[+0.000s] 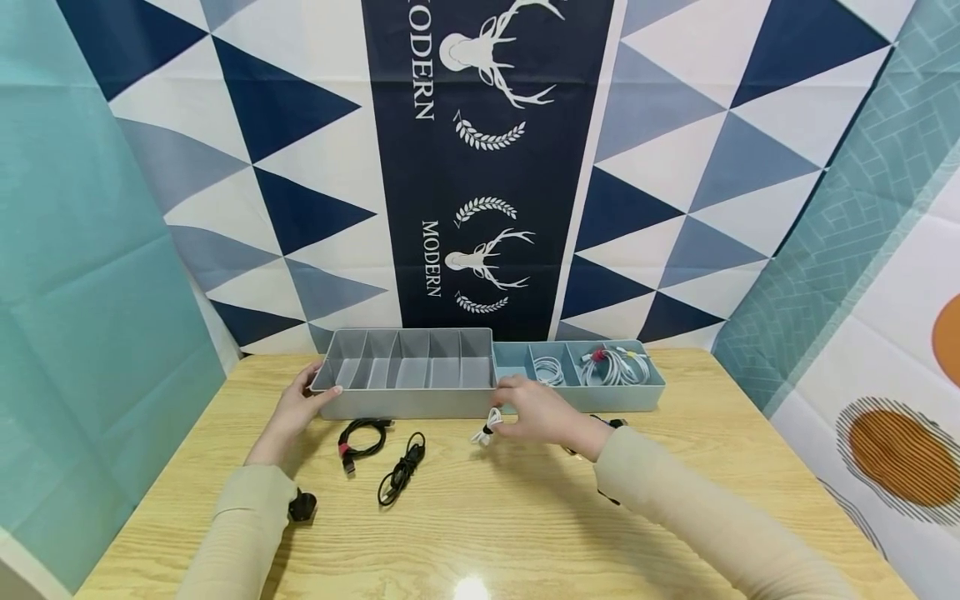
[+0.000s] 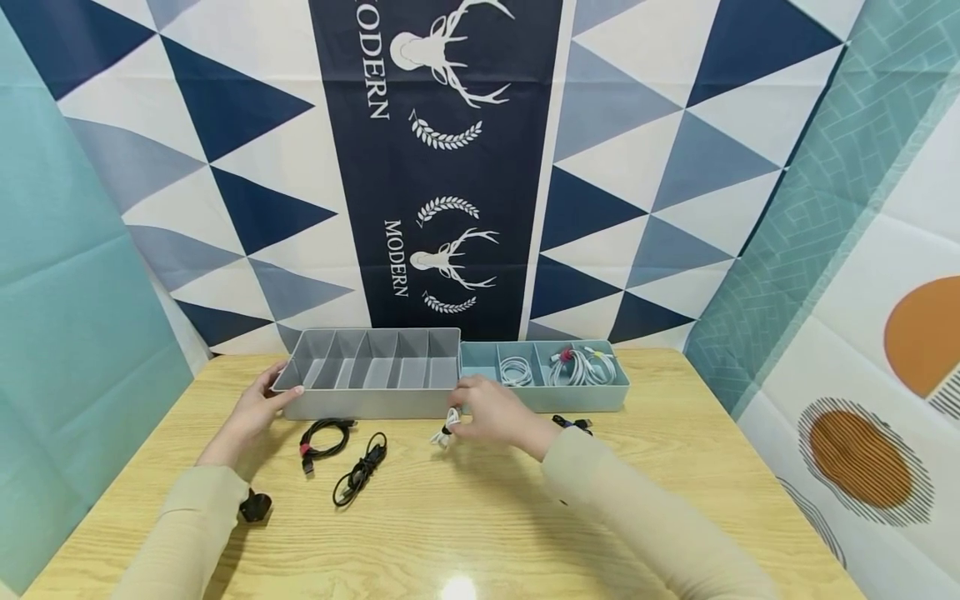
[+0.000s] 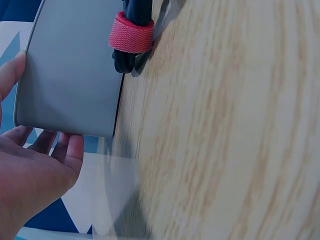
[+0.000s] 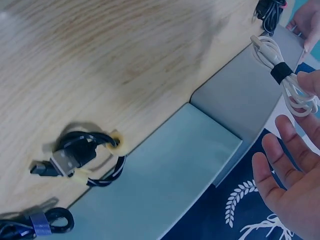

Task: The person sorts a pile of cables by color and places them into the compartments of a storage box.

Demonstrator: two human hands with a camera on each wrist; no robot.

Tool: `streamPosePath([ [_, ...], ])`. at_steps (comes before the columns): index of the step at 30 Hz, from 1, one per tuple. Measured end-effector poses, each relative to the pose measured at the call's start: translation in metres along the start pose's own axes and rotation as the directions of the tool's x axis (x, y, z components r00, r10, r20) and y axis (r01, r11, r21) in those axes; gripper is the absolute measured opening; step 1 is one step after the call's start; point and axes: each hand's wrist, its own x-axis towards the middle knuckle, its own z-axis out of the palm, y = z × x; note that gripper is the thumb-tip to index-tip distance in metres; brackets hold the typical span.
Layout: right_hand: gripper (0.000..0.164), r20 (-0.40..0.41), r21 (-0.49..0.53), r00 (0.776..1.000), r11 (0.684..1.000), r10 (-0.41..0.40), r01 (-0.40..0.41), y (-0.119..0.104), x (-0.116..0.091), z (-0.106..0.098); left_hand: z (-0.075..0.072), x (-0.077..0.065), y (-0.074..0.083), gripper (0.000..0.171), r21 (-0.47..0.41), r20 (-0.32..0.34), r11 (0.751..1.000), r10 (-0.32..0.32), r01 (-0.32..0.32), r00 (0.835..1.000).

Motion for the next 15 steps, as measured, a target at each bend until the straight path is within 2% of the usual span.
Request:
streamPosePath([
  [8,0.022,-0.018,0.014,0.999,0.999,-0.033,0.034,0.004,-0.003,-0.013,0.002,0.001,0.0,0.077,-0.001,-0.001,1.0,0.012,-0.012,1.0],
  [15,0.024,-0.02,0.015,1.0,1.0,-0.023,0.024,0.007,-0.003,-0.022,0.001,0.0,-0.001,0.077,-0.004,-0.001,1.0,0.009,-0.009,1.0],
])
